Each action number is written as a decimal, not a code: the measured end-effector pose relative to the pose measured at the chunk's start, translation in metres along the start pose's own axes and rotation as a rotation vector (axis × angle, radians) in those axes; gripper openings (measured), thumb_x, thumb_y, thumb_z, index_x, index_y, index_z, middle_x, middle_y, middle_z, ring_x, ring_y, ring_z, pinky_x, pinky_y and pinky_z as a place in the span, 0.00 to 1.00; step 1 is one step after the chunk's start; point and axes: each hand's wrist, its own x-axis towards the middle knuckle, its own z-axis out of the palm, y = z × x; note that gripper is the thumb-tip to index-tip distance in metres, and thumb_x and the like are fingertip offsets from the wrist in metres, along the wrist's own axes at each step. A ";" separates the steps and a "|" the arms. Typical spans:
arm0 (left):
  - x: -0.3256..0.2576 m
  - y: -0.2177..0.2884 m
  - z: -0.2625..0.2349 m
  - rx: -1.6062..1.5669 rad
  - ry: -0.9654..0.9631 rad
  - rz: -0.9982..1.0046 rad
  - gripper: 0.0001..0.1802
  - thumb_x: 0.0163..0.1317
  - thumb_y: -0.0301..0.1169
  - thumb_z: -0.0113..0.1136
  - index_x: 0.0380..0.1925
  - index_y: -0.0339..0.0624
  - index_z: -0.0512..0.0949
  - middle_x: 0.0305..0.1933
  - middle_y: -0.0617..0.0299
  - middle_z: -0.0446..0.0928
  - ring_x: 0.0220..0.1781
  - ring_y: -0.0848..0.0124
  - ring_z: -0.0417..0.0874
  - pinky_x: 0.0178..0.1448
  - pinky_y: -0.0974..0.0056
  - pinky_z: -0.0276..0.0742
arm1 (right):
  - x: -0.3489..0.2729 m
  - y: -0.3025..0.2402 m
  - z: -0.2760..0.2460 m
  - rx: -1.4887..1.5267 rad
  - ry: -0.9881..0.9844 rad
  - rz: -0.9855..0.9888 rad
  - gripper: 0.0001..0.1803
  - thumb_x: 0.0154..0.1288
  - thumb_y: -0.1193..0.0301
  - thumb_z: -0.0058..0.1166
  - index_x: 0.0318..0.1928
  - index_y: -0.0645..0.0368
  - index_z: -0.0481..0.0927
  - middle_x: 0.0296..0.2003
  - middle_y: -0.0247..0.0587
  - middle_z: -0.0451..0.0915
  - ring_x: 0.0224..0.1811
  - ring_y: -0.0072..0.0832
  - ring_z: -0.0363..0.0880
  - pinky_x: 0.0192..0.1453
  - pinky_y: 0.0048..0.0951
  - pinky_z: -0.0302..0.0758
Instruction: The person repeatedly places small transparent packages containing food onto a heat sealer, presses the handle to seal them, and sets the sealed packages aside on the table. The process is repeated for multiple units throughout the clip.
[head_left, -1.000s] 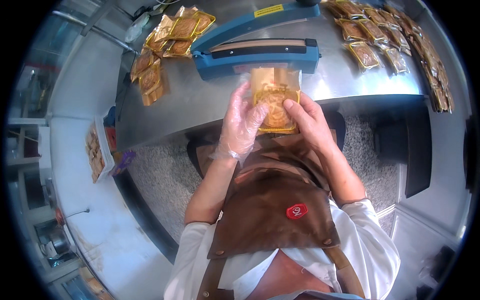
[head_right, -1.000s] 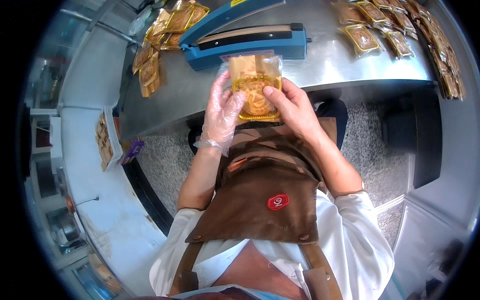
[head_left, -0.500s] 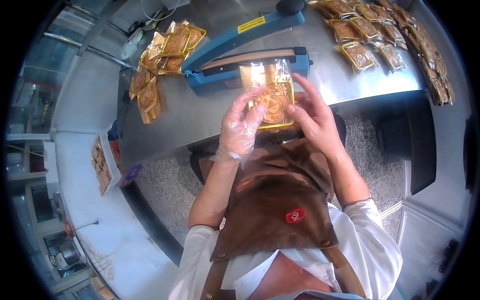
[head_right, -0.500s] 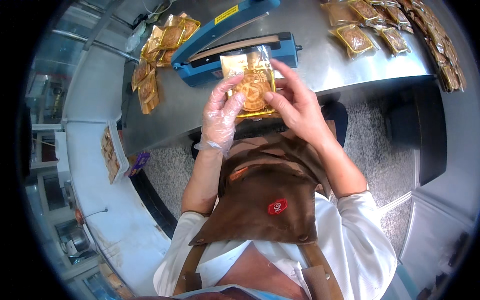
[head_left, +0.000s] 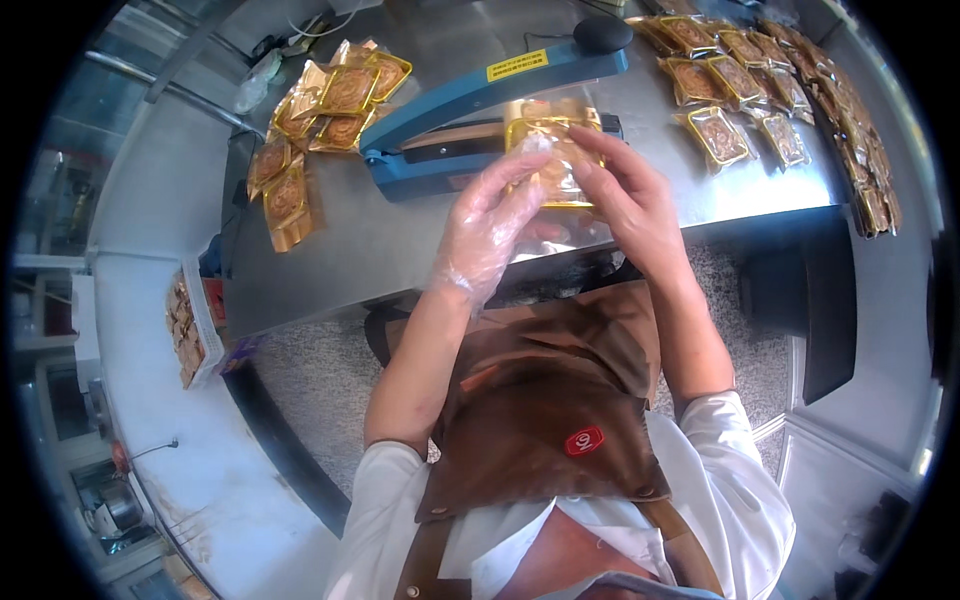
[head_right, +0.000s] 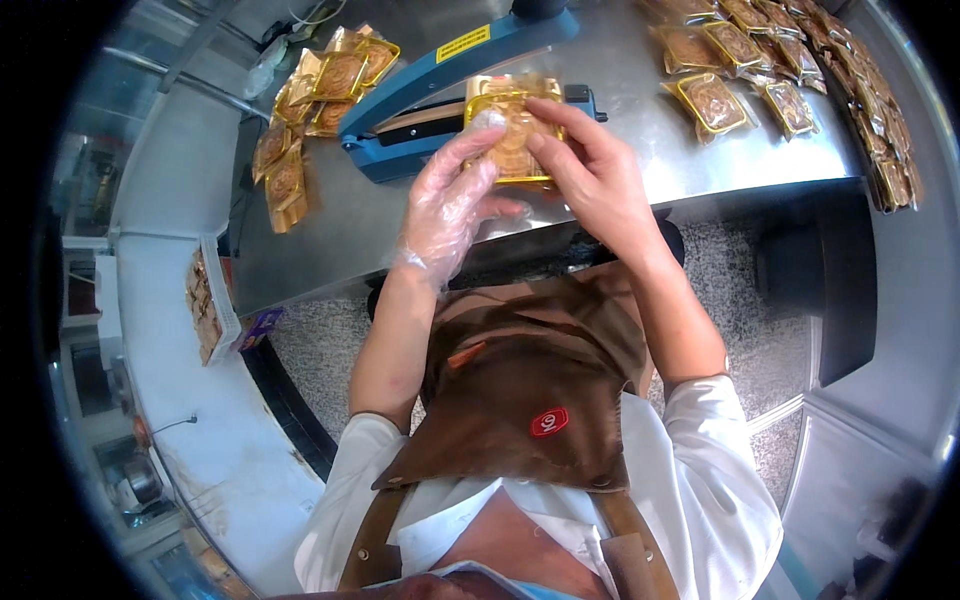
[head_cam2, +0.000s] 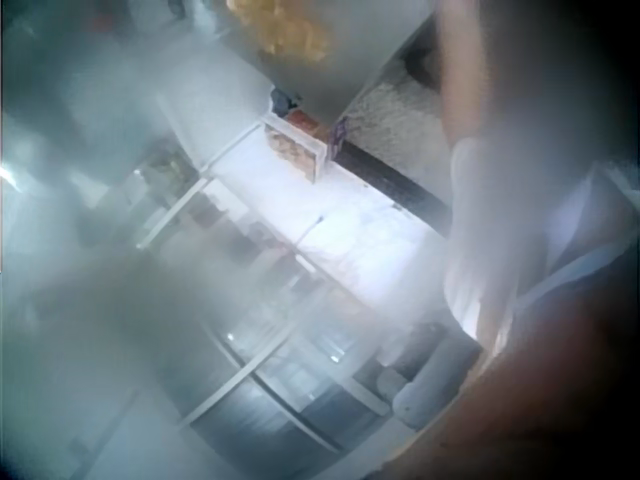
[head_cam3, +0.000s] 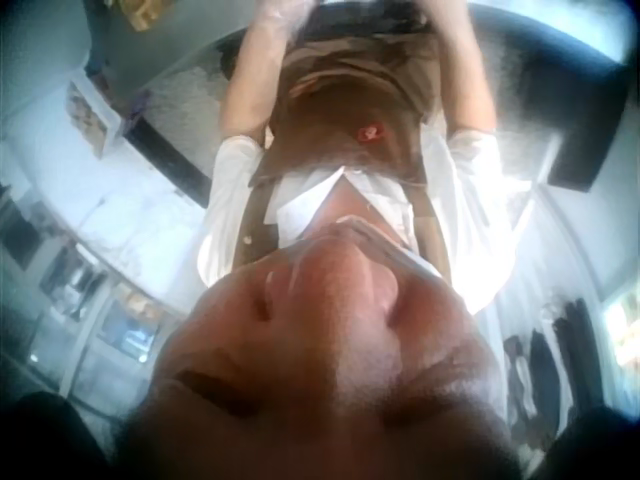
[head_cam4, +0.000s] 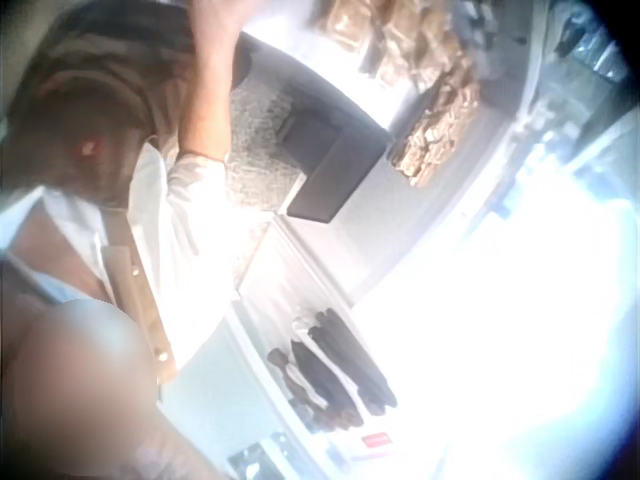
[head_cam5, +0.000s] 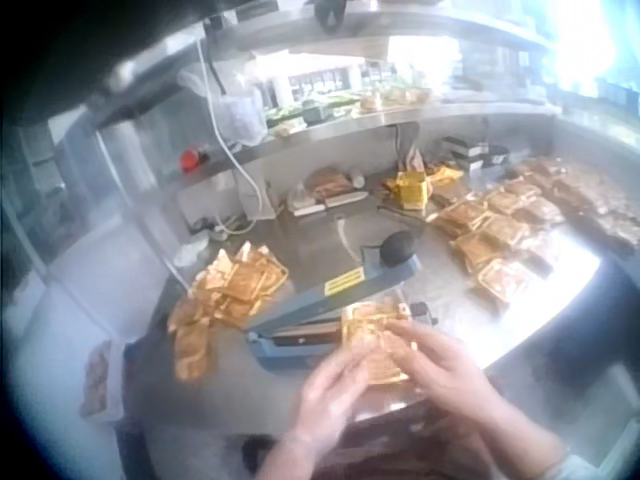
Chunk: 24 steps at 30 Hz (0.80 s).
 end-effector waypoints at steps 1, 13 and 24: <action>-0.003 -0.002 -0.003 0.026 0.009 0.027 0.16 0.73 0.24 0.57 0.60 0.39 0.78 0.61 0.57 0.76 0.57 0.69 0.81 0.47 0.65 0.89 | 0.003 -0.001 0.003 -0.005 -0.010 0.000 0.21 0.75 0.70 0.58 0.64 0.61 0.78 0.38 0.34 0.83 0.35 0.15 0.77 0.37 0.21 0.76; -0.002 -0.007 -0.003 0.031 0.018 0.062 0.15 0.73 0.26 0.58 0.59 0.40 0.78 0.62 0.55 0.75 0.54 0.68 0.83 0.46 0.65 0.90 | 0.023 -0.007 -0.001 -0.240 -0.088 -0.043 0.30 0.70 0.62 0.63 0.68 0.62 0.74 0.28 0.41 0.81 0.28 0.22 0.79 0.33 0.29 0.77; -0.004 -0.003 -0.005 0.049 0.111 0.022 0.13 0.72 0.27 0.61 0.55 0.39 0.80 0.57 0.55 0.78 0.50 0.68 0.85 0.44 0.67 0.90 | 0.025 -0.055 -0.061 -0.353 0.203 -0.589 0.18 0.76 0.70 0.58 0.62 0.60 0.80 0.40 0.35 0.85 0.36 0.14 0.80 0.37 0.16 0.75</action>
